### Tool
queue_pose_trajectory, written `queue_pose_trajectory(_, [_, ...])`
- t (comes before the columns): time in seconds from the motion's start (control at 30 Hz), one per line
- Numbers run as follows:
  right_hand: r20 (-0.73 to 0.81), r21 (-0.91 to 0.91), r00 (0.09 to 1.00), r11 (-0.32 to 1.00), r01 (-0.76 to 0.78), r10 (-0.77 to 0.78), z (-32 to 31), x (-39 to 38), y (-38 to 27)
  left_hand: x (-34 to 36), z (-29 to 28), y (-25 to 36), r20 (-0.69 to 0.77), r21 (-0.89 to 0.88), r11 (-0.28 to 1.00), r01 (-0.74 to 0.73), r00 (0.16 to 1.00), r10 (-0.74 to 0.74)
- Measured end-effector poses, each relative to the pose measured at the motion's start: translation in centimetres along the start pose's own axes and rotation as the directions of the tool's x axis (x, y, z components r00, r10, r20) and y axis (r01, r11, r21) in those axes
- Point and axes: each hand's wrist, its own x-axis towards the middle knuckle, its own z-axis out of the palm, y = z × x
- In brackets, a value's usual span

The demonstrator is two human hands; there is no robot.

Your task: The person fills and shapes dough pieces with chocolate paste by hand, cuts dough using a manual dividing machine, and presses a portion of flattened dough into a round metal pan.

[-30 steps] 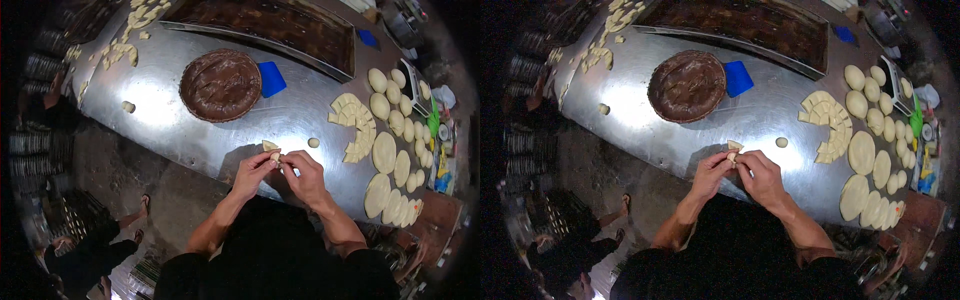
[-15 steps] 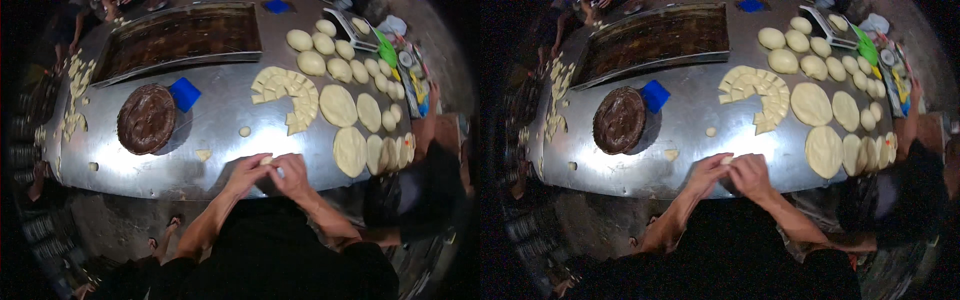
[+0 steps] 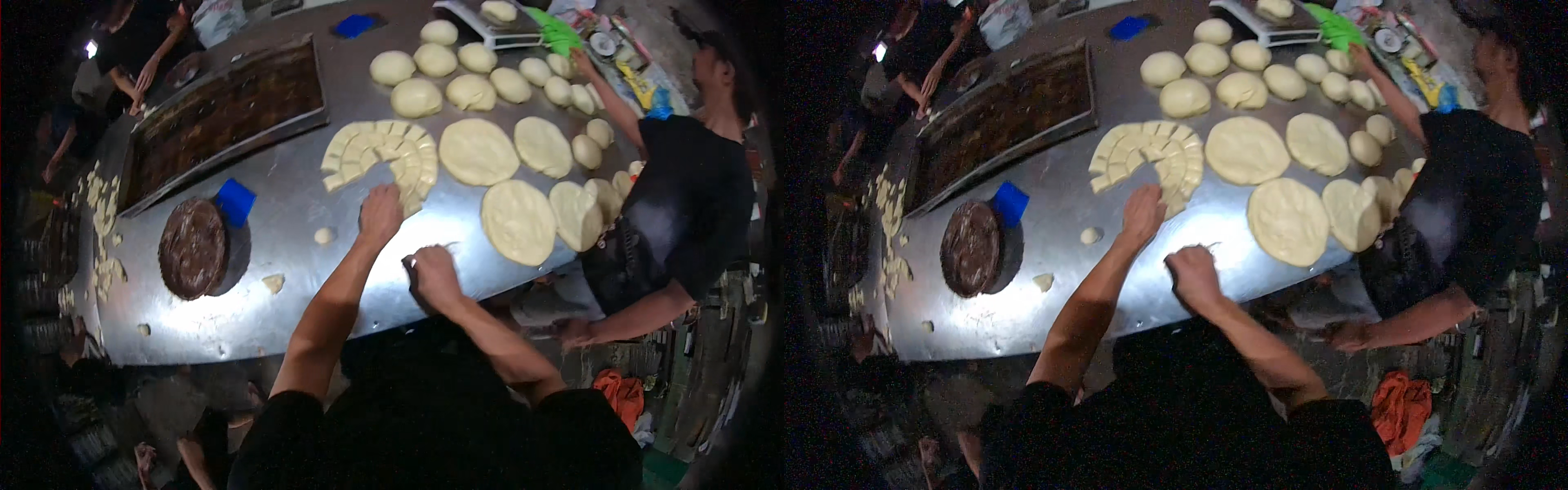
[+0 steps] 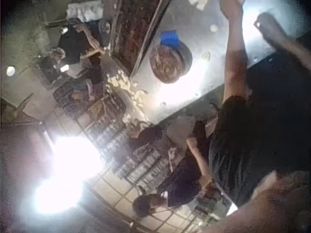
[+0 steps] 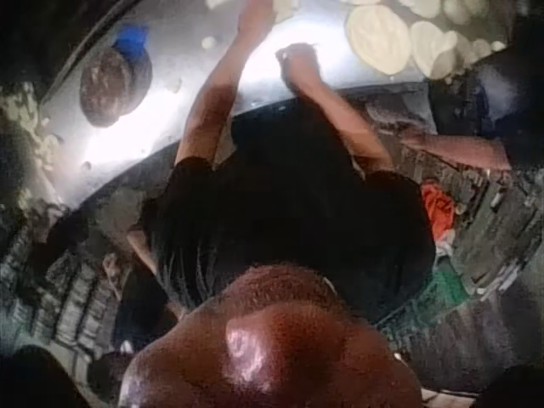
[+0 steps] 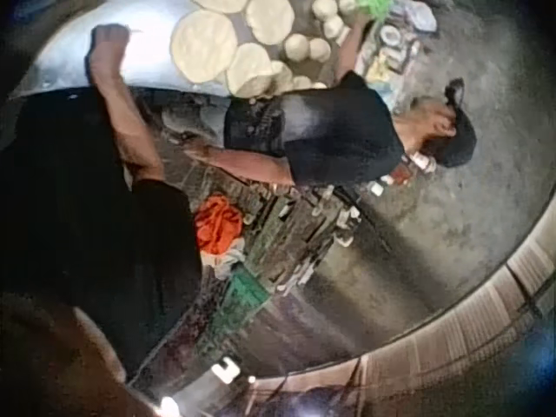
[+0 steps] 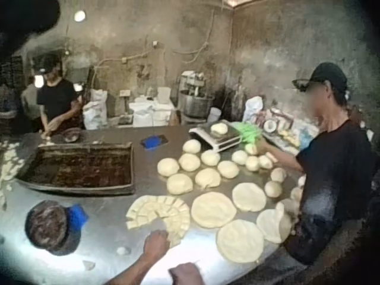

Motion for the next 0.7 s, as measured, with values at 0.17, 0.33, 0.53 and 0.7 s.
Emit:
queue_pose_trajectory(0.17, [-0.117, -0.009, 0.986, 0.993, 0.120, -0.121, -0.9, -3.2, 6.0, -2.9, -2.6, -0.9, -0.038, -0.287, 0.901, 0.327, 0.936, -0.351])
queue_pose_trajectory(0.33, [-0.098, 0.218, 0.995, 0.976, 0.008, 0.014, 3.9, 1.2, 2.1, -8.1, -6.1, -2.2, -0.136, -0.593, 0.740, 0.318, 0.866, -0.481])
queue_pose_trajectory(0.53, [-0.016, 0.054, 0.992, 0.990, 0.128, -0.127, -0.9, -0.2, 5.4, -17.8, -13.6, 0.4, 0.118, -0.865, 0.263, 0.428, 0.682, -0.721])
queue_pose_trajectory(0.7, [-0.020, 0.315, 0.990, 0.939, 0.140, -0.141, 3.1, -0.4, 1.4, -20.0, -13.4, 0.0, 0.195, -0.800, 0.310, 0.514, 0.711, -0.675])
